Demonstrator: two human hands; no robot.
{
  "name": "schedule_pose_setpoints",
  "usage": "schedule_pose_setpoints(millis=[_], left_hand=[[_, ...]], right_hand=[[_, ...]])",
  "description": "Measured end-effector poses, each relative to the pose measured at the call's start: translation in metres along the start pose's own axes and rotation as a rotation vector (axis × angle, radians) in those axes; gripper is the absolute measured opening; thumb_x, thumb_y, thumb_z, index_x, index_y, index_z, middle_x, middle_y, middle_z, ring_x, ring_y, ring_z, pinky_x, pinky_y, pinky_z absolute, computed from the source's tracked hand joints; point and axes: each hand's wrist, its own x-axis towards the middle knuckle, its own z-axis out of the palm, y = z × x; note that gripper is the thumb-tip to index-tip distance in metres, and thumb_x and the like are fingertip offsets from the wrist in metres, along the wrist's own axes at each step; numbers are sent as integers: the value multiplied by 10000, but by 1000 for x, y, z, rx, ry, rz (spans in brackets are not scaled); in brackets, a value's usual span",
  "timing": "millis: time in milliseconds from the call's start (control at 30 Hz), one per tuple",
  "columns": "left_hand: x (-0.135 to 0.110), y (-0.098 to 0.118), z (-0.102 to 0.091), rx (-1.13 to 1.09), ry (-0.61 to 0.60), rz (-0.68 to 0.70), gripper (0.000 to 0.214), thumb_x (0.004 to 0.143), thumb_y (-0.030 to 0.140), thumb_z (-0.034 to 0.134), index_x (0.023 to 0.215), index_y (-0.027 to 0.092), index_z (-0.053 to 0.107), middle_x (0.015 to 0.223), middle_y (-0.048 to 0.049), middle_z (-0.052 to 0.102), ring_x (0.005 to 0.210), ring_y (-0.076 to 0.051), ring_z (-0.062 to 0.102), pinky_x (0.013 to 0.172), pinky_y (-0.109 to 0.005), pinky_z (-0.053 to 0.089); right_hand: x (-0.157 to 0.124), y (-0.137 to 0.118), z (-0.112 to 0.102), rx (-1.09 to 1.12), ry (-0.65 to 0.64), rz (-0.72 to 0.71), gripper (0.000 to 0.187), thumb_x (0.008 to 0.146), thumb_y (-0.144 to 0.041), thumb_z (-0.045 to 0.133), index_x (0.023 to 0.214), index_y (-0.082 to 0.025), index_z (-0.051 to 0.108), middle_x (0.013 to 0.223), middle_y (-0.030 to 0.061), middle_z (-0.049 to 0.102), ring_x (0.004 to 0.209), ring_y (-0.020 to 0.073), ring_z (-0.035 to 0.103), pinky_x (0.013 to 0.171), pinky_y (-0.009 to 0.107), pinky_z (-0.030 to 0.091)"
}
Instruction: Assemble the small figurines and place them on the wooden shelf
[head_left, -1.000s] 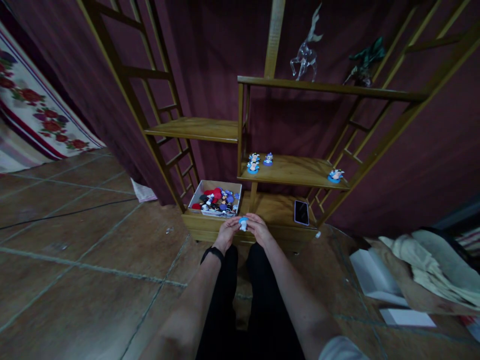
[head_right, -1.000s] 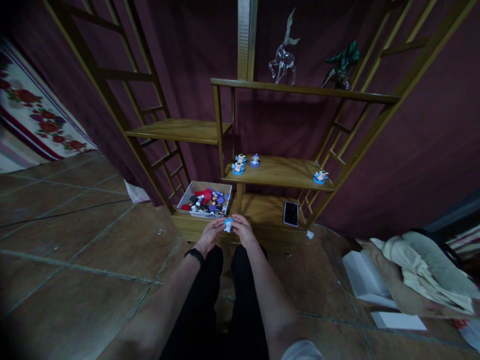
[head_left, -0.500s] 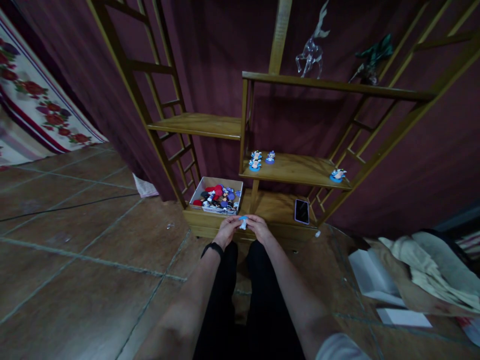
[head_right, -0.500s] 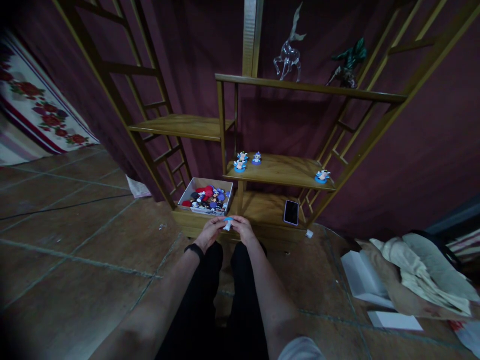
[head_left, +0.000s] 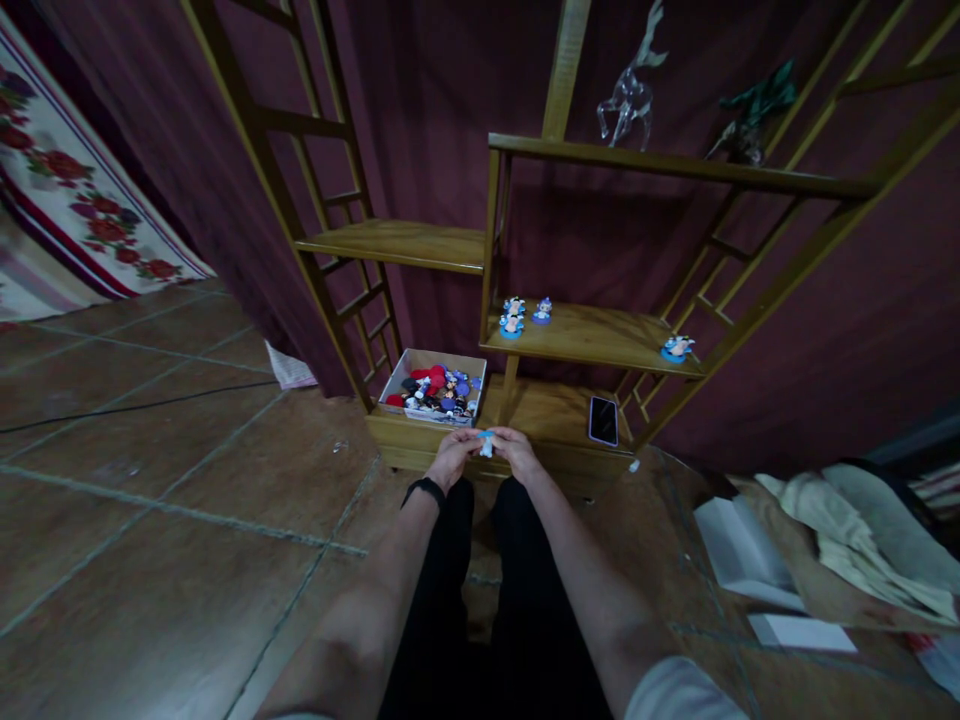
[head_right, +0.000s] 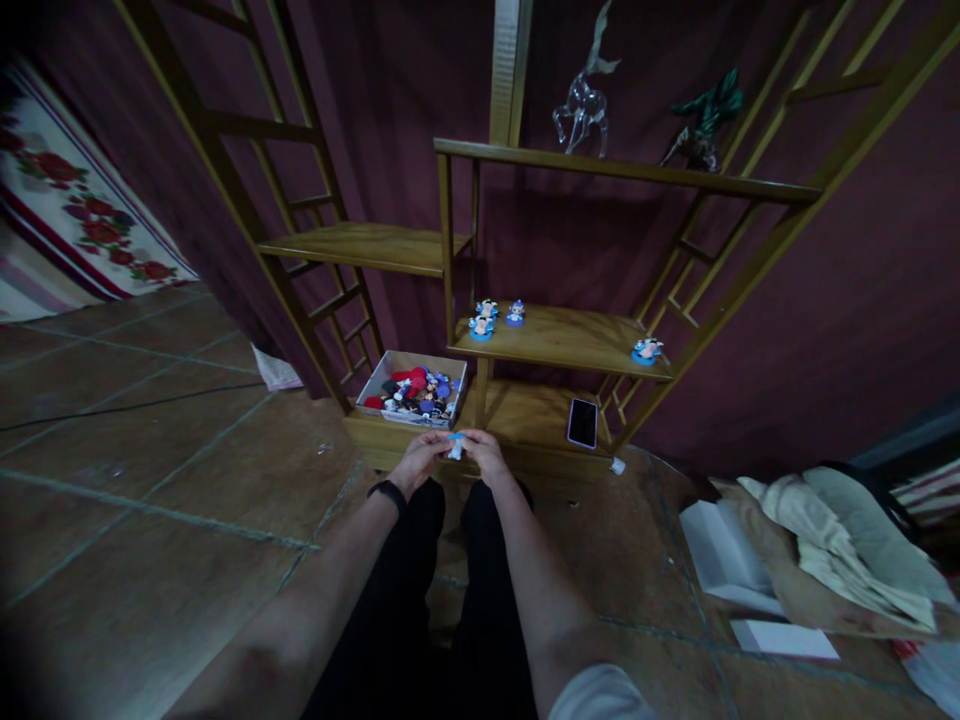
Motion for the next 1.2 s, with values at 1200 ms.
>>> schedule_pose_setpoints(millis=[1200], left_hand=[[-7,-13,7,721,75,434,375,649,94,612,1016,173,606,956,-52,612,854,-160,569,821,-322,441]], right_hand=[[-4,-5,1,64,-84,33,297,543,-204,706,833,-196,644,862,17,668,825,151,598,794,299,452]])
